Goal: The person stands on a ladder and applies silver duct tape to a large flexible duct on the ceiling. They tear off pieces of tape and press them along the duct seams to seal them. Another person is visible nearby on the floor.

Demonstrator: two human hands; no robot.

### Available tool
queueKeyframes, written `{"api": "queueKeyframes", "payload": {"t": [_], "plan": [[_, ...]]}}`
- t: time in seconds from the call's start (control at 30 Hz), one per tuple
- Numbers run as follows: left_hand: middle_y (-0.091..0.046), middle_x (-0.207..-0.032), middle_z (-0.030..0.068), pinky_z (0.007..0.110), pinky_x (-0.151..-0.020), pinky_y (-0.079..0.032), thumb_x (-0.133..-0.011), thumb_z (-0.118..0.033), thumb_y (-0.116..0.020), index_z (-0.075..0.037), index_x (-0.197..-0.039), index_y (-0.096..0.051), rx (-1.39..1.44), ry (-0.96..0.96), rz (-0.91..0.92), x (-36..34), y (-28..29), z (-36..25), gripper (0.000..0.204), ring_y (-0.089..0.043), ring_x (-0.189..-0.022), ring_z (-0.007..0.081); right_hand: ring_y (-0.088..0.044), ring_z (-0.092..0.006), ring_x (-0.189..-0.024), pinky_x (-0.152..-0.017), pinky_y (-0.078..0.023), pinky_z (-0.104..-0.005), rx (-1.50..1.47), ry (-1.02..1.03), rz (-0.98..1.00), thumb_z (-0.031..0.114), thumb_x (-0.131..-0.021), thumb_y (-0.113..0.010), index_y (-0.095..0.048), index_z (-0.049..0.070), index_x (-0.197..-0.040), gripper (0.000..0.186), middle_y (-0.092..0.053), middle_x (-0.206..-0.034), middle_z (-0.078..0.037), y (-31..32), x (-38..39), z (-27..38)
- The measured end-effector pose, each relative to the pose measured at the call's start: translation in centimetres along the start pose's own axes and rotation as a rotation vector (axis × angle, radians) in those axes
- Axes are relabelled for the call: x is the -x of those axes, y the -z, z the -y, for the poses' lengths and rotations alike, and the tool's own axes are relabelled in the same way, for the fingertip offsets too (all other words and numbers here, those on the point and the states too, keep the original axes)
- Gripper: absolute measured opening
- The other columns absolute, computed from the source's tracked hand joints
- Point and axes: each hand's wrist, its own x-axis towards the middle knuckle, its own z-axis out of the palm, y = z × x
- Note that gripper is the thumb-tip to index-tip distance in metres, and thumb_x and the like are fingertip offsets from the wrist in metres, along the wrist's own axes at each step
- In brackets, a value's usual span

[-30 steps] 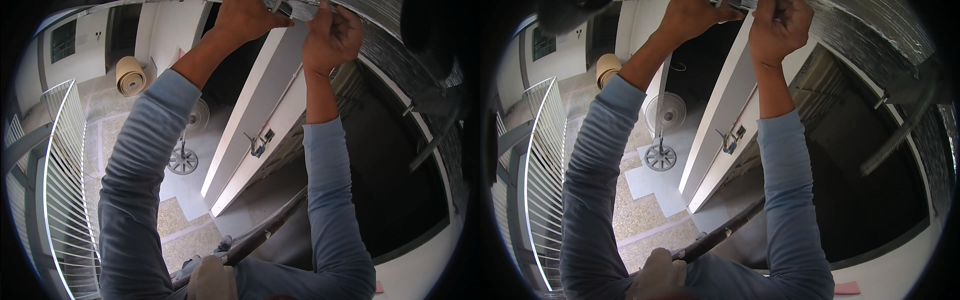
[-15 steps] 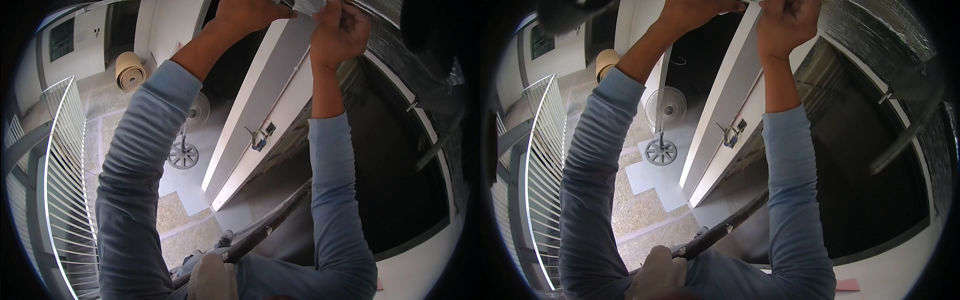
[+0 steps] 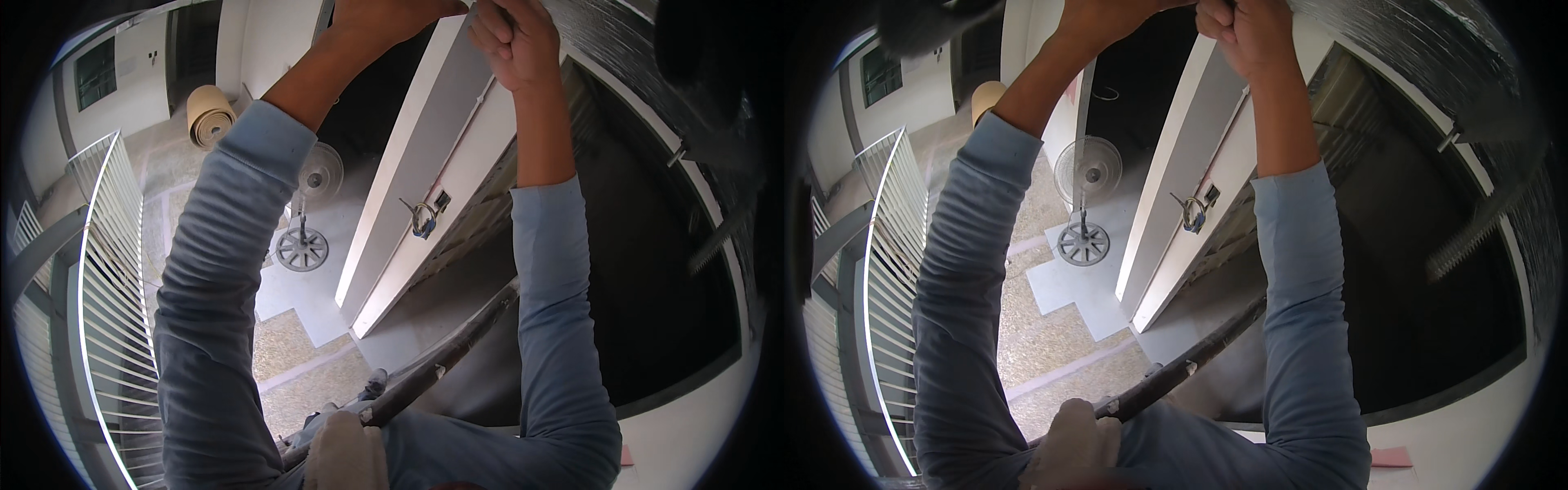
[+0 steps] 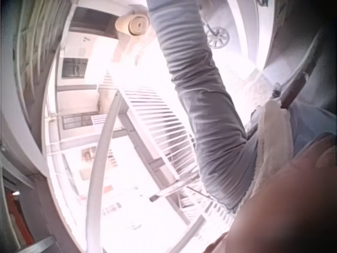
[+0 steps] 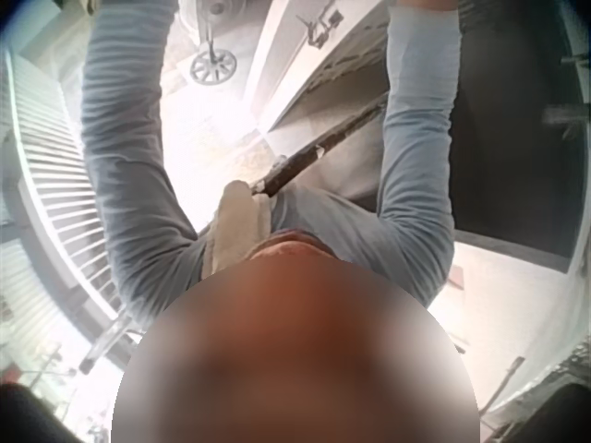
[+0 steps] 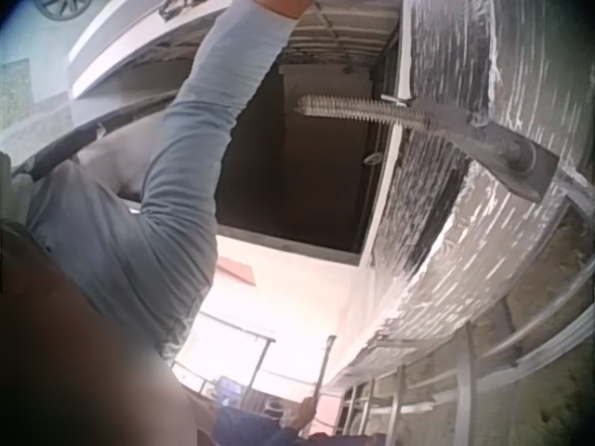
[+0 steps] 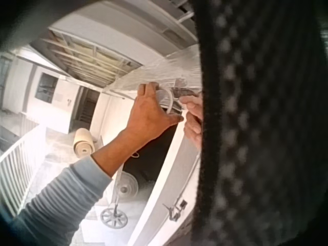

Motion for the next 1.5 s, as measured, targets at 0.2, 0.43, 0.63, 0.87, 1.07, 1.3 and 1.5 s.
{"api": "queueKeyframes", "payload": {"t": [0.2,0.43,0.63,0.87,1.07,1.3,1.5], "plan": [[-0.049,-0.134,0.0327,0.047,-0.106,-0.048,-0.068,-0.020,-0.091,0.012,-0.137,-0.044,0.013,-0.054,-0.106,0.4,-0.3,-0.4,0.089,-0.051,-0.126,0.0495,-0.046,-0.0099,-0.051,-0.054,-0.040,-0.0265,-0.116,-0.090,0.057,0.019,-0.104,-0.061,-0.060,0.006,-0.109,0.014,-0.052,-0.063,0.002,-0.6,-0.2,0.0],[-0.048,-0.136,0.0326,0.046,-0.107,-0.048,-0.068,-0.020,-0.091,0.011,-0.137,-0.044,0.031,0.018,-0.063,0.5,-0.5,-0.6,0.090,-0.051,-0.127,0.0487,-0.044,-0.0101,-0.049,-0.052,-0.039,-0.0270,-0.165,-0.110,0.064,0.020,-0.105,-0.060,-0.059,0.006,-0.109,0.015,-0.050,-0.061,0.002,-0.6,-0.2,0.1],[-0.049,-0.135,0.0322,0.046,-0.106,-0.049,-0.067,-0.022,-0.092,0.011,-0.138,-0.043,0.034,-0.015,-0.098,0.4,-0.6,-0.6,0.092,-0.052,-0.127,0.0476,-0.043,-0.0104,-0.047,-0.051,-0.039,-0.0274,-0.188,-0.105,0.066,0.021,-0.106,-0.058,-0.058,0.007,-0.108,0.015,-0.048,-0.059,0.003,-0.4,0.0,0.3],[-0.050,-0.134,0.0325,0.046,-0.105,-0.050,-0.066,-0.023,-0.093,0.012,-0.138,-0.043,0.018,0.026,-0.059,0.4,-0.3,-0.9,0.094,-0.054,-0.123,0.0475,-0.044,-0.0104,-0.047,-0.049,-0.038,-0.0271,-0.137,-0.056,0.019,0.021,-0.106,-0.059,-0.058,0.009,-0.098,0.015,-0.049,-0.060,0.002,-0.2,-0.1,0.8],[-0.050,-0.134,0.0321,0.045,-0.105,-0.049,-0.066,-0.023,-0.093,0.012,-0.138,-0.044,0.030,0.049,-0.039,0.3,-0.1,-0.9,0.094,-0.054,-0.125,0.0468,-0.044,-0.0102,-0.047,-0.049,-0.039,-0.0268,-0.067,0.047,-0.057,0.021,-0.105,-0.059,-0.058,0.008,-0.099,0.013,-0.050,-0.061,0.002,0.4,0.0,0.3],[-0.050,-0.135,0.0322,0.046,-0.106,-0.049,-0.067,-0.024,-0.093,0.012,-0.136,-0.046,0.025,0.024,-0.023,0.4,0.4,-1.1,0.091,-0.053,-0.126,0.0479,-0.045,-0.0099,-0.048,-0.050,-0.039,-0.0265,0.233,0.312,-0.243,0.020,-0.105,-0.059,-0.058,0.008,-0.101,0.012,-0.051,-0.062,0.001,1.6,1.2,-1.1],[-0.050,-0.134,0.0331,0.046,-0.107,-0.049,-0.068,-0.024,-0.093,0.012,-0.136,-0.046,0.023,0.082,-0.001,0.4,0.5,-1.7,0.090,-0.053,-0.125,0.0479,-0.045,-0.0097,-0.048,-0.050,-0.039,-0.0263,0.301,0.247,-0.183,0.019,-0.105,-0.059,-0.059,0.008,-0.102,0.012,-0.052,-0.063,0.001,2.0,0.8,-1.2]]}}
